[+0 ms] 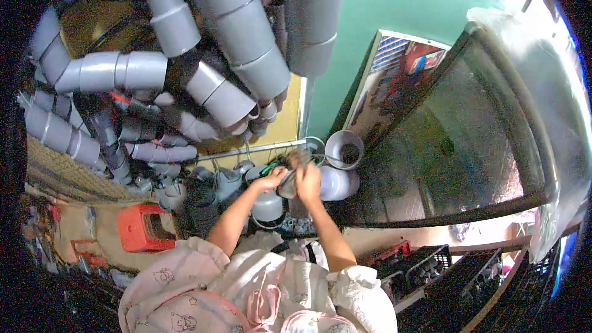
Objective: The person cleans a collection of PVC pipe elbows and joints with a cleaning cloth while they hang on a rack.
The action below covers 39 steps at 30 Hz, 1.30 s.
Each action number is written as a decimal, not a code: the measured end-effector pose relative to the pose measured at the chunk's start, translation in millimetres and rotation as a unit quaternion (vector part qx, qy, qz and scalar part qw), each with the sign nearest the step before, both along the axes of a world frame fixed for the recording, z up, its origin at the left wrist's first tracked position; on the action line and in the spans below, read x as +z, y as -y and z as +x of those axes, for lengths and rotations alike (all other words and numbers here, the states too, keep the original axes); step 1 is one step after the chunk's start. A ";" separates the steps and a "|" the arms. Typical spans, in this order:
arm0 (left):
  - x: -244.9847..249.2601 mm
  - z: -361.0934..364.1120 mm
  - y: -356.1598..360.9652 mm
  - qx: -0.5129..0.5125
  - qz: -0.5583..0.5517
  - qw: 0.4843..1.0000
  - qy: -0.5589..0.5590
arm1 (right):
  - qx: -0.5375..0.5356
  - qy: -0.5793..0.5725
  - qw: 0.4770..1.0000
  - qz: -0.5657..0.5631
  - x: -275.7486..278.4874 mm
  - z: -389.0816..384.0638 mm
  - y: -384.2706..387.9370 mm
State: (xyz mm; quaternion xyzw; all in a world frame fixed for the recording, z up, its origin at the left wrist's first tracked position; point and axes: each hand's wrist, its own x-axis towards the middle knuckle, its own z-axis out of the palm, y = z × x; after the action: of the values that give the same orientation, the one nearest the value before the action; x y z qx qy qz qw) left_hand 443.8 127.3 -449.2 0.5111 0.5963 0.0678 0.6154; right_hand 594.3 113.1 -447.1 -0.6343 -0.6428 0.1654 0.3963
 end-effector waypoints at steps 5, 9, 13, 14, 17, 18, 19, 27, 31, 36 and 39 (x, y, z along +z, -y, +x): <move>-28.6 -0.1 -3.4 0.014 0.007 0.999 -0.042 | -0.050 -0.030 0.997 -0.052 -24.1 37.4 -19.3; -12.9 7.3 -0.7 0.056 0.049 0.997 -0.004 | -0.083 -0.066 0.988 -0.115 -30.5 2.8 20.3; -78.9 3.6 -10.8 0.028 0.122 0.991 -0.046 | -0.020 0.093 0.992 -0.077 2.5 -34.6 21.4; -72.4 3.6 -10.2 0.049 0.104 0.992 -0.047 | -0.024 0.088 0.995 -0.035 7.9 -37.9 12.6; -43.5 -0.4 -5.9 0.051 0.082 0.995 0.000 | 0.124 0.055 0.990 0.049 23.7 -18.2 -7.2; -49.9 -1.6 -8.8 0.036 0.092 0.995 -0.002 | 0.208 0.028 0.975 0.071 27.5 -9.5 -9.7; -56.4 -2.7 -11.7 0.022 0.102 0.995 -0.004 | 0.234 0.050 0.965 0.104 24.2 -5.9 -10.7; -54.2 12.6 19.0 0.151 0.252 0.956 0.000 | 0.167 0.070 0.979 0.093 19.1 10.6 46.0; -53.1 38.0 58.5 0.277 0.284 0.918 -0.005 | 0.097 0.125 0.986 0.060 18.9 7.2 29.6; -56.3 48.8 109.7 0.237 0.267 0.934 0.022 | 0.029 -0.009 0.998 -0.061 -19.1 12.9 -22.5; -59.1 50.1 117.7 0.264 0.239 0.931 0.085 | -0.075 -0.129 0.988 -0.025 -10.5 11.8 -10.7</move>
State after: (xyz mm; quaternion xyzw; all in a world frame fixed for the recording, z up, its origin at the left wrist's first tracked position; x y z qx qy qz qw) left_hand 493.9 9.6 -508.4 0.4590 0.6212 0.4117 0.4837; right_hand 606.1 123.8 -457.6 -0.6636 -0.5325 0.2317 0.4716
